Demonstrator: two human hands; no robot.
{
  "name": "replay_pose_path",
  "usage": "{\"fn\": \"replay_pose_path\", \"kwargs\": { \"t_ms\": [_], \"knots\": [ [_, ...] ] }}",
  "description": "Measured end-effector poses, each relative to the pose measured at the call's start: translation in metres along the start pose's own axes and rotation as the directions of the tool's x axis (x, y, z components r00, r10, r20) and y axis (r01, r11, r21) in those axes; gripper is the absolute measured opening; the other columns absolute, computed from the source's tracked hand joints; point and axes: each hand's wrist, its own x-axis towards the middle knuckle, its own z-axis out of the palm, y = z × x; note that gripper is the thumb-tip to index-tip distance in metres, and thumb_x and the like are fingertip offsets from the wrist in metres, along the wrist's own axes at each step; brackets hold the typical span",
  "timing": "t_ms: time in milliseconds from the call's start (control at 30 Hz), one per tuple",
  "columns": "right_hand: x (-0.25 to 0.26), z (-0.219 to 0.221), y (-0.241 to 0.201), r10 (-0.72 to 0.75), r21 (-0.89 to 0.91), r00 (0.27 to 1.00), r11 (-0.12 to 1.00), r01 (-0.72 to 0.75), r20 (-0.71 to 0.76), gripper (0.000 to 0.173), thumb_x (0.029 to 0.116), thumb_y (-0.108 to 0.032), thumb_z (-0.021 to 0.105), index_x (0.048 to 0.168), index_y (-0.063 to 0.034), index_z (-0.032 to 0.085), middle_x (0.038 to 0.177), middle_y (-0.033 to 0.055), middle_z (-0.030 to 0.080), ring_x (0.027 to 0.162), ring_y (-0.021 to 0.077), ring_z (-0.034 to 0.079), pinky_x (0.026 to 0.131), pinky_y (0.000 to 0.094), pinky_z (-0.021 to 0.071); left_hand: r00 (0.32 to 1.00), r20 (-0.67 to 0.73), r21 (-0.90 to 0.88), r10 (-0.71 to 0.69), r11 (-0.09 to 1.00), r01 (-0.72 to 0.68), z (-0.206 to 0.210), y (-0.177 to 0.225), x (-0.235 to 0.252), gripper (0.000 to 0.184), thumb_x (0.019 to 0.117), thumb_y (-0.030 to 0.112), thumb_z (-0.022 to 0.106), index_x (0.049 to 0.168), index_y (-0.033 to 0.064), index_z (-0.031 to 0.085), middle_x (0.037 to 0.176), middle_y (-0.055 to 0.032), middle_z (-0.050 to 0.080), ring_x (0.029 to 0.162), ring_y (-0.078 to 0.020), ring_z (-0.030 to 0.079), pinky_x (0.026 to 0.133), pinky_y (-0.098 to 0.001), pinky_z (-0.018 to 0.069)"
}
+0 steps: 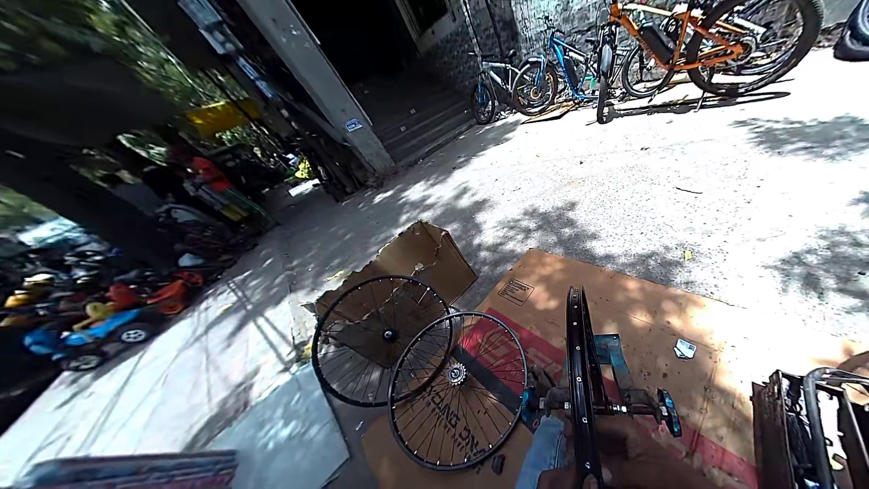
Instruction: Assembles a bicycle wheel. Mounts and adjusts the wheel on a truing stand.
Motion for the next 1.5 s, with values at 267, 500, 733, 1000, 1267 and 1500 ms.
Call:
{"fn": "replay_pose_path", "kwargs": {
  "t_ms": [267, 500, 733, 1000, 1267, 1500],
  "knots": [
    [0.007, 0.006, -0.011, -0.147, -0.348, 0.957, 0.936, 0.053, -0.250, 0.018, 0.0808, 0.004, 0.075, 0.095, -0.0064, 0.070, 0.096, -0.0028, 0.074, 0.093, 0.0009, 0.068, 0.084, 0.0234, 0.0572, 0.999, -0.040, -0.099, -0.016, 0.995, 0.012, 0.010, 0.006, 0.006, 0.027, 0.0934, 0.018, 0.070, 0.105, -0.0065, 0.073, 0.100, -0.0069, 0.063, 0.098, -0.0034, 0.062, 0.089, -0.0170, 0.0538],
    [0.008, 0.049, 0.030, -0.505, -0.550, 0.755, 0.802, 0.232, -0.417, 0.013, 0.0875, -0.005, 0.072, 0.094, -0.0057, 0.061, 0.107, 0.0129, 0.073, 0.102, 0.0155, 0.072, 0.086, 0.0312, 0.0606, 1.000, 0.006, -0.106, 0.010, 0.994, -0.009, -0.003, -0.005, 0.004, 0.042, 0.0994, 0.026, 0.064, 0.121, -0.0095, 0.066, 0.126, -0.0145, 0.064, 0.120, -0.0090, 0.060, 0.102, -0.0254, 0.0504],
    [-0.001, 0.001, -0.027, -0.081, -0.433, 0.996, 0.900, 0.060, -0.030, 0.035, 0.1083, -0.027, 0.052, 0.106, 0.0056, 0.063, 0.106, 0.0115, 0.069, 0.103, 0.0075, 0.065, 0.093, 0.0277, 0.0539, 1.000, -0.015, -0.172, -0.008, 0.985, 0.005, 0.001, 0.002, 0.006, 0.062, 0.0964, 0.018, 0.068, 0.141, -0.0150, 0.040, 0.121, -0.0080, 0.072, 0.116, -0.0091, 0.067, 0.106, -0.0302, 0.0526],
    [-0.007, 0.027, -0.011, -0.293, -0.486, 0.932, 0.859, 0.159, -0.213, 0.022, 0.1010, -0.012, 0.064, 0.099, 0.0098, 0.067, 0.115, 0.0222, 0.071, 0.110, 0.0210, 0.071, 0.095, 0.0364, 0.0587, 1.000, 0.031, -0.174, 0.006, 0.985, -0.001, 0.000, 0.002, 0.006, 0.063, 0.1000, 0.015, 0.062, 0.145, -0.0150, 0.031, 0.127, -0.0057, 0.070, 0.114, -0.0085, 0.069, 0.099, -0.0275, 0.0575],
    [-0.005, 0.057, 0.016, -0.516, -0.770, 0.813, 0.623, 0.140, -0.270, 0.017, 0.0974, -0.010, 0.067, 0.096, 0.0066, 0.068, 0.118, 0.0255, 0.071, 0.113, 0.0288, 0.071, 0.096, 0.0400, 0.0593, 0.995, 0.096, -0.191, 0.012, 0.982, 0.006, -0.009, -0.005, 0.013, 0.056, 0.1018, 0.015, 0.056, 0.143, -0.0176, 0.036, 0.128, -0.0098, 0.066, 0.107, -0.0037, 0.067, 0.093, -0.0203, 0.0563],
    [-0.015, 0.007, -0.058, -0.156, -0.959, 0.981, 0.243, 0.147, 0.111, 0.018, 0.0979, -0.017, 0.068, 0.098, 0.0002, 0.073, 0.114, 0.0165, 0.074, 0.105, 0.0255, 0.073, 0.087, 0.0396, 0.0606, 0.974, 0.199, 0.273, -0.106, 0.961, 0.048, -0.001, 0.020, 0.031, 0.060, 0.0878, 0.056, 0.068, 0.112, 0.0013, 0.072, 0.102, -0.0105, 0.071, 0.094, -0.0144, 0.066, 0.084, -0.0380, 0.0527]
  ]
}}
